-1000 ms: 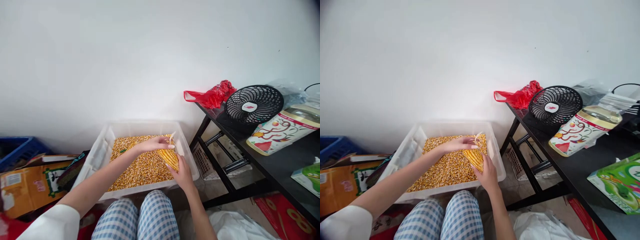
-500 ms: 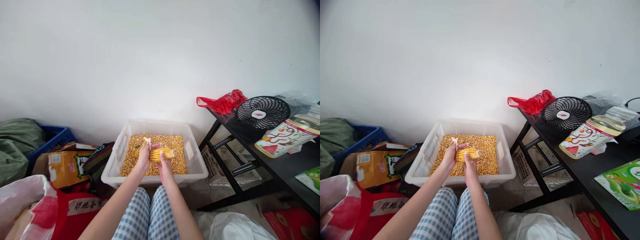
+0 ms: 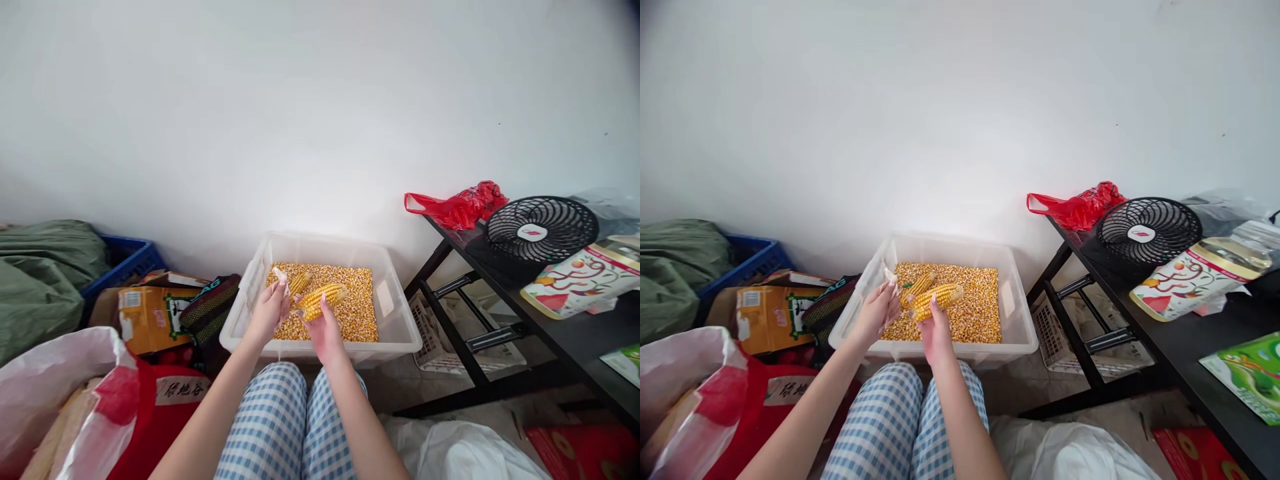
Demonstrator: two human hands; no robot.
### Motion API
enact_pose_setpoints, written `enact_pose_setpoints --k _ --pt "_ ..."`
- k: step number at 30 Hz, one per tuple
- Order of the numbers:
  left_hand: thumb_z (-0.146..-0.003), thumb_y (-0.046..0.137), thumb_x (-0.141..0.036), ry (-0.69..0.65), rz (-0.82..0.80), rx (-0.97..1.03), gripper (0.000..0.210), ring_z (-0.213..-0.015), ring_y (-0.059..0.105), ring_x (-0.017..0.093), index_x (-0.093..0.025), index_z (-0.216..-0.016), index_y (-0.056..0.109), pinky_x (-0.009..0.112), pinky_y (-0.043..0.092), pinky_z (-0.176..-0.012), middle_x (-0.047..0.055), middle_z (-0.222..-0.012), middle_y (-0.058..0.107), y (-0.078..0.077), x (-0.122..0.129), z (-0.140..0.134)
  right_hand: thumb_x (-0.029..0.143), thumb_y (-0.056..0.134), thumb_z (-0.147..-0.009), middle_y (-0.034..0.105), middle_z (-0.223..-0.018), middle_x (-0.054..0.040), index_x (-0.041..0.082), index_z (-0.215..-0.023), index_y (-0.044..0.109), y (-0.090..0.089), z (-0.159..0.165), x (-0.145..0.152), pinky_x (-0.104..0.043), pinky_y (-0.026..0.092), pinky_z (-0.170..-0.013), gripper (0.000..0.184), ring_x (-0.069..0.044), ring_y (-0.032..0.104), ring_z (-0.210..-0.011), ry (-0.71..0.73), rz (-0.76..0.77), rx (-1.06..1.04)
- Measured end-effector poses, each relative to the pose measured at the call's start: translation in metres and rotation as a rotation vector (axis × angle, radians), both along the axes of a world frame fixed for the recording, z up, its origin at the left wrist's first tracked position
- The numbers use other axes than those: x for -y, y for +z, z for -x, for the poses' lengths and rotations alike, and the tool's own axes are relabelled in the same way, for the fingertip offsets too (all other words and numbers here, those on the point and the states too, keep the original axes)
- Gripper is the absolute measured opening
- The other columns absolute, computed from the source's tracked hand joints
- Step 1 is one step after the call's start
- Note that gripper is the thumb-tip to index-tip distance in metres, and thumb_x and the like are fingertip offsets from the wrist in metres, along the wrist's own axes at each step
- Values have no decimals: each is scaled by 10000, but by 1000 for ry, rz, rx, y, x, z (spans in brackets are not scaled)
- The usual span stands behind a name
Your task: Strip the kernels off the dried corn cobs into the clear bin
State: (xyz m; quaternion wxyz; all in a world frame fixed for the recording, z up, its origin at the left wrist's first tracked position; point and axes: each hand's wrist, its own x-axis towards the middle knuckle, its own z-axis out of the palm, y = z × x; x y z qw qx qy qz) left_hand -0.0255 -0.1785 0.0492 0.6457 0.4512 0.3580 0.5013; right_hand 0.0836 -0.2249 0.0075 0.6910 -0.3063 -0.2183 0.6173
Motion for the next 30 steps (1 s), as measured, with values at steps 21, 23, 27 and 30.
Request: enact_pose_setpoints --k 21,23,27,30 --pt "-864 216 -479 27 -272 -1000 563 -563 524 169 -155 -524 527 258 340 -540 57 -523 534 -24 17 12 367 570 -749 546 -1182 -62 212 -1240 392 -5 36 6 -353 394 -929 546 -171 524 -1062 -260 -97 186" --pt "-840 287 -489 -85 -162 -762 493 -494 445 134 -166 -523 482 238 304 -487 9 -491 462 -25 12 20 425 532 -763 586 -1113 -71 186 -1183 456 -2 32 5 -359 424 -887 489 -182 548 -1023 -186 -71 125" --pt "-788 400 -520 -182 -1 -453 457 -420 294 88 -171 -494 406 213 230 -422 -33 -448 335 -27 12 24 507 453 -788 610 -1048 -88 152 -1023 562 6 23 3 -355 434 -880 439 -192 545 -1035 -24 -54 -49" --pt "-743 478 -542 -138 22 -300 454 -409 227 67 -169 -504 379 200 176 -396 -50 -462 279 -26 23 17 506 446 -793 597 -1078 -82 166 -1010 559 5 19 -1 -354 452 -855 418 -190 545 -1033 18 -77 -135"
